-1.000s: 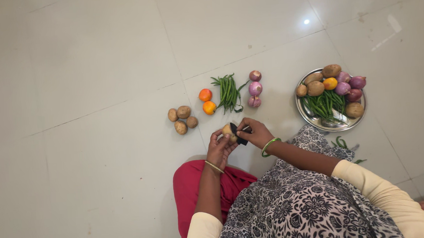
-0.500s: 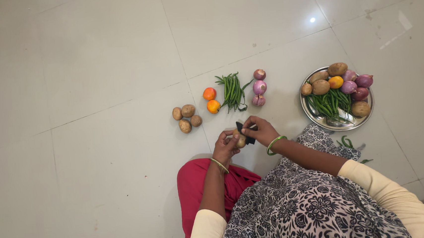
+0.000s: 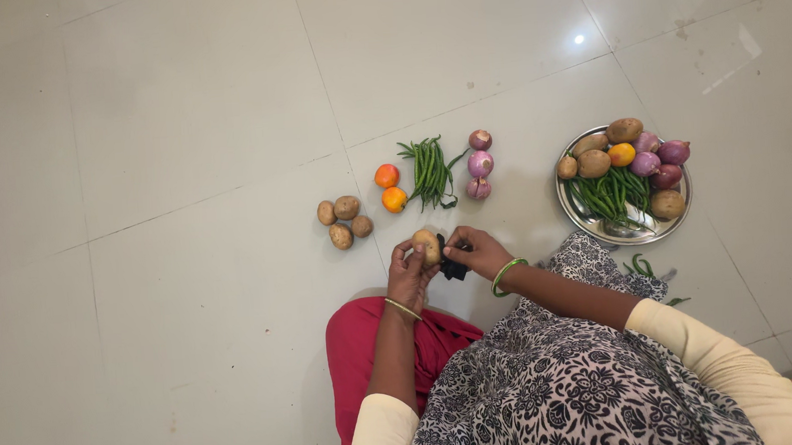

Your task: The person sits on the floor and uses a black cloth to rub and clean the skin of potatoes. They handle several potatoes one at a time, rotating them while wiping the surface. A metal tray with other vegetables is visible nearby.

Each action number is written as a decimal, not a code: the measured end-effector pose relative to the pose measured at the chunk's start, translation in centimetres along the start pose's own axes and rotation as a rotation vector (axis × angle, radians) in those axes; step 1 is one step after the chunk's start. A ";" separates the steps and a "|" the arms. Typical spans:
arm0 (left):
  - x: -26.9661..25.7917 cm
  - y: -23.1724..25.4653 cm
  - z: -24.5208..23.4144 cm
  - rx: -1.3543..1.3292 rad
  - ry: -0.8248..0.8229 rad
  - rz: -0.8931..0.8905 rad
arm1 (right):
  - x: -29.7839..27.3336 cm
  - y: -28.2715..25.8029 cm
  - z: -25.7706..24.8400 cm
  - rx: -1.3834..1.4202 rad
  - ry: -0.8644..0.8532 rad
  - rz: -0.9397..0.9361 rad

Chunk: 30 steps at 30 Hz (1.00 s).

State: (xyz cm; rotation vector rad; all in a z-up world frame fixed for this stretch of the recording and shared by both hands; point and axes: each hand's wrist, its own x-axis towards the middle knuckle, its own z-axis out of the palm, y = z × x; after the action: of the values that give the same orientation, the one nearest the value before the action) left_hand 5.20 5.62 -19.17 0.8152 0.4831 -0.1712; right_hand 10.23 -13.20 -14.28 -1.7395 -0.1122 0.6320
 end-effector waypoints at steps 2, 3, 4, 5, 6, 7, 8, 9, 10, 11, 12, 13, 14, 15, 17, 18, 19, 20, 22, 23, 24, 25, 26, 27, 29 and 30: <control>0.0 -0.2 0.1 0.080 0.040 0.016 | -0.1 -0.2 0.2 -0.012 -0.011 -0.052; 0.0 -0.3 0.2 0.119 0.060 0.024 | -0.1 -0.3 0.2 -0.063 0.011 -0.073; -0.1 -0.3 0.1 0.164 0.050 0.022 | -0.1 -0.4 0.2 -0.114 0.033 -0.094; -0.2 -0.4 0.0 0.209 0.040 0.018 | -0.2 -0.4 0.2 -0.164 0.056 -0.113; -0.3 -0.5 -0.1 0.254 0.029 0.015 | -0.2 -0.4 0.0 -0.147 0.065 -0.114; -0.2 -0.6 -0.2 0.305 0.009 0.013 | -0.1 -0.4 -0.1 -0.129 0.071 -0.114; -0.1 -0.8 -0.2 0.357 -0.012 0.011 | -0.1 -0.3 -0.2 -0.111 0.078 -0.114; 0.0 -0.9 -0.2 0.408 -0.033 0.011 | 0.0 -0.3 -0.4 -0.129 0.101 -0.156; 0.0 -1.0 -0.2 0.422 -0.064 -0.005 | 0.1 -0.2 -0.6 -0.147 0.124 -0.199; -0.1 -1.0 -0.1 0.436 -0.096 -0.020 | 0.3 0.0 -0.8 -0.165 0.148 -0.242; -0.2 -1.0 0.0 0.450 -0.127 -0.036 | 0.4 0.3 -1.1 -0.139 0.140 -0.227; -0.4 -0.9 0.1 0.413 -0.157 -0.048 | 0.5 0.6 -1.4 -0.114 0.133 -0.211; -0.7 -0.6 0.0 0.375 -0.187 -0.059 | 0.7 1.0 -1.5 -0.089 0.125 -0.195; -0.9 -0.4 0.1 0.337 -0.218 -0.071 | 0.9 1.3 -1.4 -0.047 0.103 -0.114; -1.3 0.0 0.4 0.229 -0.218 -0.067 | 1.1 1.8 -1.2 0.037 0.060 0.045; -1.4 0.2 0.5 0.175 -0.218 -0.065 | 1.1 1.9 -1.2 0.056 0.047 0.060; -1.4 0.4 0.7 0.131 -0.194 -0.053 | 1.0 2.0 -1.0 0.075 0.033 0.075; -1.4 0.5 0.7 0.087 -0.170 -0.041 | 1.0 2.0 -0.9 0.093 0.019 0.091; -1.3 0.6 0.9 0.030 -0.119 -0.019 | 0.8 1.8 -0.5 0.102 0.001 0.070; -1.2 0.6 0.9 0.018 -0.092 -0.007 | 0.8 1.6 -0.3 0.107 -0.009 0.058; -1.1 0.6 0.9 0.005 -0.064 0.004 | 0.8 1.4 -0.3 0.072 0.013 0.035; -0.9 0.5 0.9 0.018 -0.046 0.009 | 0.6 1.1 -0.3 0.038 0.035 0.015; -0.8 0.4 0.9 0.031 -0.027 0.015 | 0.4 0.7 -0.2 0.005 0.057 -0.006; -0.7 0.2 0.8 0.042 -0.008 0.019 | 0.3 0.4 -0.2 -0.016 0.071 -0.047; -0.5 -0.1 0.5 0.184 -0.012 0.023 | 0.2 -0.3 -0.2 -0.057 0.100 -0.130; -0.5 -0.3 0.4 0.254 -0.014 0.024 | 0.0 -0.5 -0.3 -0.091 0.114 -0.125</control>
State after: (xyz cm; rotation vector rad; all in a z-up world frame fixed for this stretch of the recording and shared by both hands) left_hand 4.82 5.11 -18.84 1.0676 0.4433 -0.2184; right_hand 10.49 -13.31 -13.73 -1.8369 -0.1710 0.4414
